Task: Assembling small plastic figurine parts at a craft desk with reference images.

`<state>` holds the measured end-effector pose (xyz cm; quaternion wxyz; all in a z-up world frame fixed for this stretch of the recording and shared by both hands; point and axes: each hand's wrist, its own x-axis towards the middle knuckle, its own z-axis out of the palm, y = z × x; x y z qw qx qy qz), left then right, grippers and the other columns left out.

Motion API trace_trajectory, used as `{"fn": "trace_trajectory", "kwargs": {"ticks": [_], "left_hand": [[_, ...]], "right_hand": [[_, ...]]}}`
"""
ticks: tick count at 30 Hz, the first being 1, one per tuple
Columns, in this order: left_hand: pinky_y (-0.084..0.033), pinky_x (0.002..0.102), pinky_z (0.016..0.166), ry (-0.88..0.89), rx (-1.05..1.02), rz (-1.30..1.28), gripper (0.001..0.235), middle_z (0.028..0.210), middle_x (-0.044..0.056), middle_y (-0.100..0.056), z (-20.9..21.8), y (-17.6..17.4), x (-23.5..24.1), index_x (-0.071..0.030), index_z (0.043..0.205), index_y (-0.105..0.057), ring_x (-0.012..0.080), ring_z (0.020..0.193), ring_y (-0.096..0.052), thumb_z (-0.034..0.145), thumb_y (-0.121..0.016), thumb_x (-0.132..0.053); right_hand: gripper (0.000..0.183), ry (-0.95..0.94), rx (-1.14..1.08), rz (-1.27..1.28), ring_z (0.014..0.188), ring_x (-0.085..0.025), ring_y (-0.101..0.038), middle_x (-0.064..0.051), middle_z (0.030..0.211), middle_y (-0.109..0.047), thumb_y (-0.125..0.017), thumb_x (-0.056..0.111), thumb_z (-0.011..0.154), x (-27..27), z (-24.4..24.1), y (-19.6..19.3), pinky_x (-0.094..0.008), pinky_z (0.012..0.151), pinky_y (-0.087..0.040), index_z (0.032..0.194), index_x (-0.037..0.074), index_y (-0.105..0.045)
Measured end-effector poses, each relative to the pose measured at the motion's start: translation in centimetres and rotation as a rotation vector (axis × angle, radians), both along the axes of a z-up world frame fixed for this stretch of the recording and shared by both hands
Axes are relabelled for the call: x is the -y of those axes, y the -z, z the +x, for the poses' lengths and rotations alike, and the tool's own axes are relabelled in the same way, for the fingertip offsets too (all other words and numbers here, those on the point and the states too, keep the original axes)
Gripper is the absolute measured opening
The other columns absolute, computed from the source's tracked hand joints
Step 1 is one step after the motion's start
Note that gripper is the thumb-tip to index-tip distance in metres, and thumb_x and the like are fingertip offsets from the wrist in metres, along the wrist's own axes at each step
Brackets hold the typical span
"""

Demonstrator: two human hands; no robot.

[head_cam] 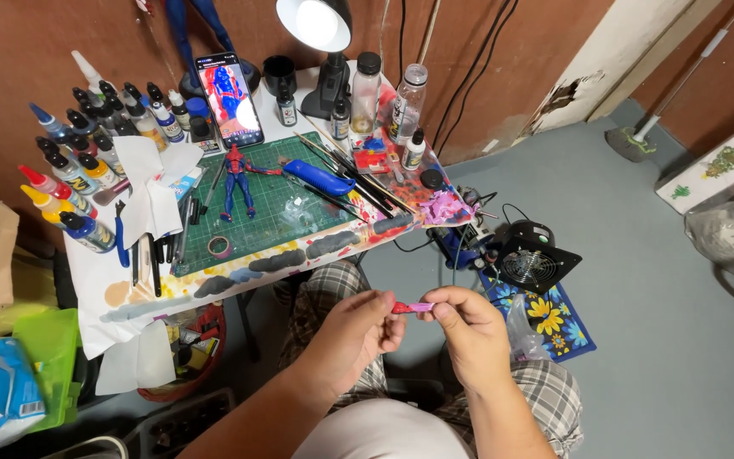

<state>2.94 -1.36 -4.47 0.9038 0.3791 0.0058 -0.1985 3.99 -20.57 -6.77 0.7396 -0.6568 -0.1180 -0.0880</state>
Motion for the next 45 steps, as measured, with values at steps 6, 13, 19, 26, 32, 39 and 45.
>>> {"fn": "trace_trajectory", "kwargs": {"ticks": [6,13,19,26,32,39,45], "left_hand": [[-0.033,0.035,0.061,-0.001,-0.08,0.147,0.037,0.069,0.008,-0.055,0.0,0.1,0.4,-0.01,0.075,-0.051,0.0197,0.063,-0.049,0.103,-0.056,-0.034],[-0.032,0.034,0.059,0.007,-0.061,0.195,0.048,0.064,0.011,-0.057,-0.1,0.0,0.4,-0.004,0.069,-0.058,0.0206,0.061,-0.049,0.104,-0.054,-0.036],[-0.032,0.033,0.058,-0.01,-0.078,0.215,0.049,0.064,0.011,-0.055,-0.2,-0.1,0.6,-0.004,0.068,-0.059,0.0207,0.061,-0.049,0.104,-0.055,-0.037],[-0.047,0.03,0.068,-0.076,0.154,0.528,0.04,0.073,0.008,-0.068,-0.5,-0.2,0.2,-0.005,0.08,-0.067,0.0169,0.07,-0.062,0.103,-0.052,-0.034],[-0.049,0.027,0.072,-0.163,0.373,0.745,0.027,0.077,0.001,-0.071,-0.8,-0.7,-0.5,-0.01,0.084,-0.07,0.0118,0.072,-0.063,0.1,-0.056,-0.027],[-0.05,0.032,0.07,-0.418,0.741,1.046,0.008,0.081,-0.002,-0.07,-1.1,-1.0,-1.6,-0.016,0.097,-0.074,0.0158,0.076,-0.067,0.091,-0.071,-0.021],[-0.05,0.037,0.076,-0.804,1.027,1.24,0.009,0.09,0.0,-0.073,0.9,0.0,-6.2,-0.016,0.101,-0.069,0.0218,0.082,-0.068,0.099,-0.067,-0.025]], "right_hand": [[0.01,0.0,-0.05,0.155,0.072,-0.021,-0.065,-0.011,0.072,-0.066,-0.068,0.008,0.096,-1.4,-0.1,-0.4,-0.033,0.073,-0.056,0.099,-0.001,-0.072],[0.01,0.045,-0.079,0.176,0.071,-0.02,-0.065,-0.011,0.071,-0.066,-0.068,0.009,0.096,-1.7,0.0,-0.2,-0.032,0.072,-0.055,0.098,-0.001,-0.07],[0.012,0.095,-0.043,0.072,0.078,-0.019,-0.07,-0.012,0.083,-0.073,-0.068,0.011,0.096,-1.2,0.0,0.5,-0.031,0.08,-0.058,0.102,0.001,-0.072],[0.011,0.089,0.015,0.017,0.091,-0.018,-0.071,-0.009,0.097,-0.076,-0.07,0.006,0.094,-1.1,-0.4,0.1,-0.031,0.087,-0.057,0.105,0.004,-0.074],[0.01,0.129,0.043,0.007,0.094,-0.018,-0.069,-0.008,0.101,-0.075,-0.071,0.006,0.094,-1.2,-0.2,0.5,-0.03,0.089,-0.055,0.103,0.004,-0.075],[0.011,0.168,0.042,-0.049,0.099,-0.016,-0.069,-0.007,0.105,-0.075,-0.072,0.008,0.093,-1.4,-0.2,1.1,-0.028,0.093,-0.053,0.103,0.006,-0.076],[0.028,0.087,0.029,0.041,0.097,-0.023,-0.071,-0.012,0.102,-0.072,-0.064,0.004,0.097,-1.4,0.1,2.2,-0.036,0.096,-0.058,0.125,0.0,-0.065]]}}
